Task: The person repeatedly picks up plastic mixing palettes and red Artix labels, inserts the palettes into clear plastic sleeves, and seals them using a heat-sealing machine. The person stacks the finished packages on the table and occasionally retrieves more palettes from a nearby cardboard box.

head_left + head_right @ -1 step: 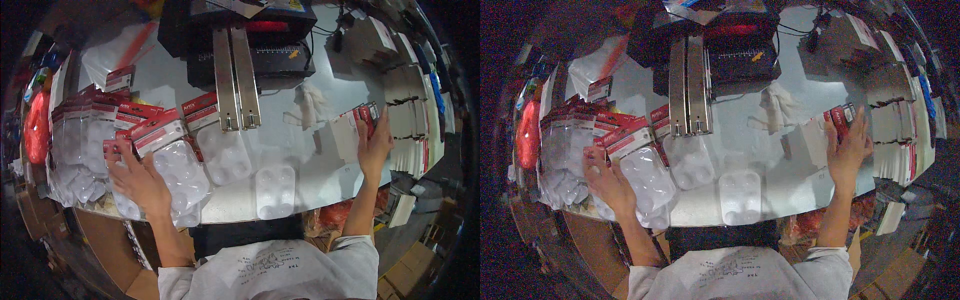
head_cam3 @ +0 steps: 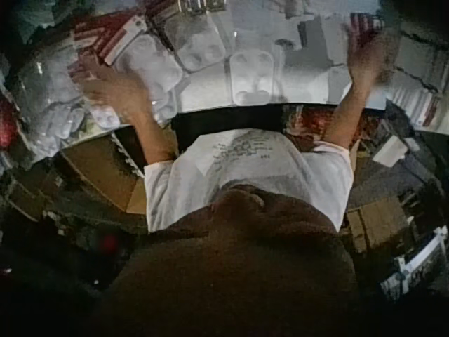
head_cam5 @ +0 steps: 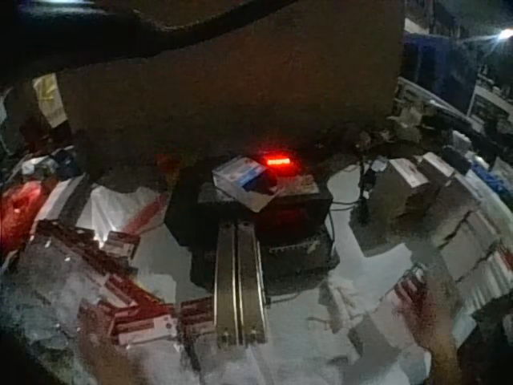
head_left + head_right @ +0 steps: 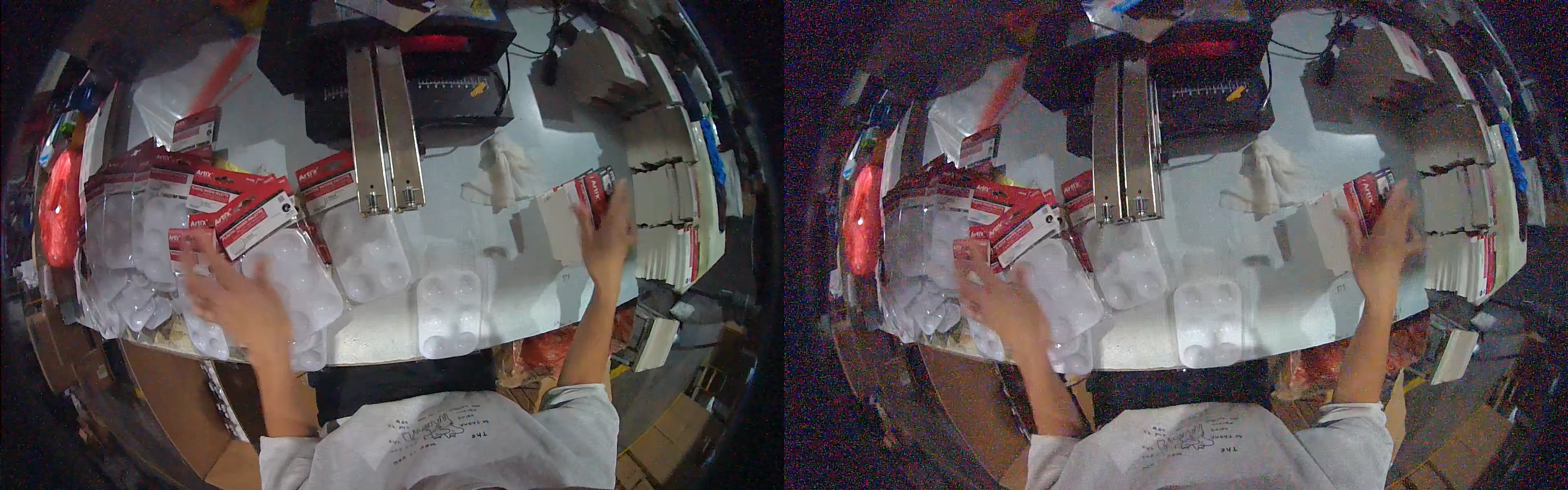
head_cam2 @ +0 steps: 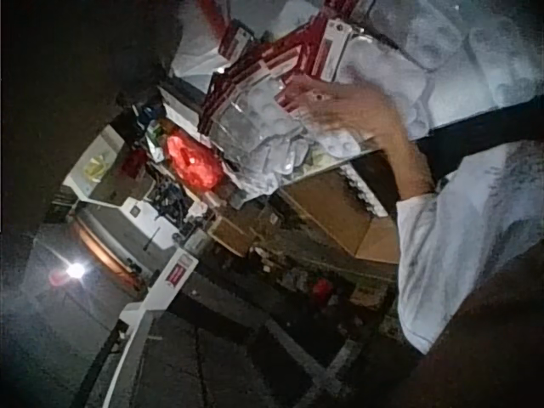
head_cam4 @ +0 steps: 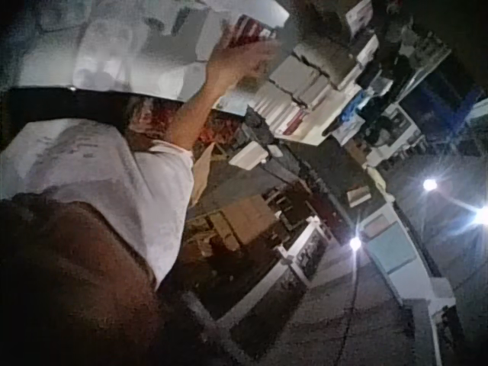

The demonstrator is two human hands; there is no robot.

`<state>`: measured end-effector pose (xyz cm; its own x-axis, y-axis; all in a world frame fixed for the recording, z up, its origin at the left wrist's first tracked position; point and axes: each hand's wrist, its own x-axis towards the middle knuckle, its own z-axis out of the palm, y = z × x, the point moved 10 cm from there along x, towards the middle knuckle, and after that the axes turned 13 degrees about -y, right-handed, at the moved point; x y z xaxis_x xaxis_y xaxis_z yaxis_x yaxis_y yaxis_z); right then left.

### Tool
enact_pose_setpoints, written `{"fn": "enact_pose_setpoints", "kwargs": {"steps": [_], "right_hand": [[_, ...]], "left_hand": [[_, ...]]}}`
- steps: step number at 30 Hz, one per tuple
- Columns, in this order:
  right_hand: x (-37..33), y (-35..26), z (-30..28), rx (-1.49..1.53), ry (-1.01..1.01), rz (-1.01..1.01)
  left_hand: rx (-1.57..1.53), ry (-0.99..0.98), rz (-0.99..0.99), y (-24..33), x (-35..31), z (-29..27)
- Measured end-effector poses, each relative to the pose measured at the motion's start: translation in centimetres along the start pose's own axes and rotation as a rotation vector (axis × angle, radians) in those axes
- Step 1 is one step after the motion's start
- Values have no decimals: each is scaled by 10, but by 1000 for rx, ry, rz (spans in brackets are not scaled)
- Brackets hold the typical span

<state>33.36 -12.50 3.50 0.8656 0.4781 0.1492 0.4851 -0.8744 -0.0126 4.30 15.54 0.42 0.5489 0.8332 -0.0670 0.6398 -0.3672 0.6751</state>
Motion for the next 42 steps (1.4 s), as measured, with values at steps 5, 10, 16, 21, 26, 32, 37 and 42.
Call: {"fn": "enact_pose_setpoints", "kwargs": {"steps": [5, 10, 16, 21, 26, 32, 37, 42], "right_hand": [[-10, 36, 34, 89, 31, 111], [-7, 45, 33, 352, -9, 202], [-8, 47, 25, 165, 52, 218], [-9, 27, 18, 65, 170, 61], [-15, 14, -22, 477, 154, 156], [-39, -127, -21, 798, -433, -544], [-50, -168, 1, 878, -609, -716], [-63, -183, -16, 672, -371, -929]], "left_hand": [[450, -234, 301, 46, -54, 117], [448, -177, 398, 47, -51, 143], [501, -200, 505, 66, -46, 135], [258, -421, 553, 72, -48, 142], [-659, -743, 69, 47, -52, 137], [-771, -775, -102, 40, -61, 108], [-598, -621, 67, 45, -56, 82], [-367, -549, 105, 44, -52, 75]]}}
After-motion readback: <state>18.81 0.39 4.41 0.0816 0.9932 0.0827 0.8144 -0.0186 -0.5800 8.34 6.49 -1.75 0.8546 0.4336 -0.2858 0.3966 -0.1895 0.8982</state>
